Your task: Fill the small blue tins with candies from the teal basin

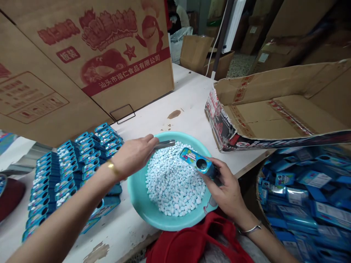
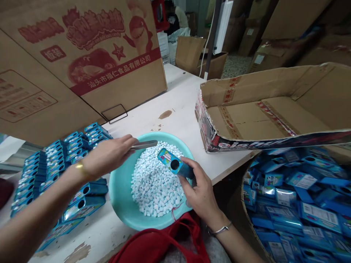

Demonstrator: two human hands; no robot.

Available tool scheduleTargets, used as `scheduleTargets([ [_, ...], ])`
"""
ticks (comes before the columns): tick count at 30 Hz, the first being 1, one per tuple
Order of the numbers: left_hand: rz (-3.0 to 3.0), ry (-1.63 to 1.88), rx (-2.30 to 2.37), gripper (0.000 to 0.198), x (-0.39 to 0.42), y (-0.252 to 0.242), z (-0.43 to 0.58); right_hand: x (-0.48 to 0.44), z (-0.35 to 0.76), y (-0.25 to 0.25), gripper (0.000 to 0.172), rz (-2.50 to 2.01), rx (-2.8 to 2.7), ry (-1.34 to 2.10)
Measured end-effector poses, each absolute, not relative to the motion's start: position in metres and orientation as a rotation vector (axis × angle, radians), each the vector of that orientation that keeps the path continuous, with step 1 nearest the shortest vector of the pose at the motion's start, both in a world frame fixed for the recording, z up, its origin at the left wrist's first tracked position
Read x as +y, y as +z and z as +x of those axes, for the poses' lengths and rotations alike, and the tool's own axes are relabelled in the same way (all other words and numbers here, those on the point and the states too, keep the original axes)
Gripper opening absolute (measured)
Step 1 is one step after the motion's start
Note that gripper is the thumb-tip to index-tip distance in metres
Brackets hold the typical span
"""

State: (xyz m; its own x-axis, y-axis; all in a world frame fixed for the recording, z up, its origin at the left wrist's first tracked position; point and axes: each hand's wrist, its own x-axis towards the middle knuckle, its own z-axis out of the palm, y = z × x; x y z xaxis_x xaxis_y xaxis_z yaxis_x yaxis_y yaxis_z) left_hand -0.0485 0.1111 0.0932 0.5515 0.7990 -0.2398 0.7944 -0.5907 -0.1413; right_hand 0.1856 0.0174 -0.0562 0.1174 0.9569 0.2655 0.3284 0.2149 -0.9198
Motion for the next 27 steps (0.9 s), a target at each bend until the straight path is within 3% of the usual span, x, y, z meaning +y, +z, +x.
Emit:
scheduleTargets([
  [5, -2.84, 0.55, -1.418, 0.022, 0.113, -0.015, -0.061, 0.02, 0.186, -0.059, 0.04, -1.332, -1.286, 0.833],
  [9, -3.09, 0.528, -1.234, 0.022, 0.081, -0.04, -0.051, 0.02, 0.186, -0.059, 0.041, -1.316, -1.273, 0.84],
  [14, -3.361, 0.534, -1.383, 0.02, 0.05, -0.035, -0.043, 0.021, 0.185, -0.059, 0.041, -1.28, -1.223, 0.856],
  [19, -3.636, 0.163, -1.593, 0.019, 0.042, -0.024, -0.051, 0.024, 0.185, -0.059, 0.039, -1.24, -1.182, 0.89],
  [23, -3.697, -0.133, -1.588, 0.022, 0.05, 0.012, -0.066, 0.022, 0.185, -0.062, 0.04, -1.257, -1.194, 0.88],
  [27, -3.583, -0.108, -1.556, 0.022, 0.061, 0.066, -0.073, 0.02, 0.186, -0.062, 0.041, -1.309, -1.309, 0.816],
])
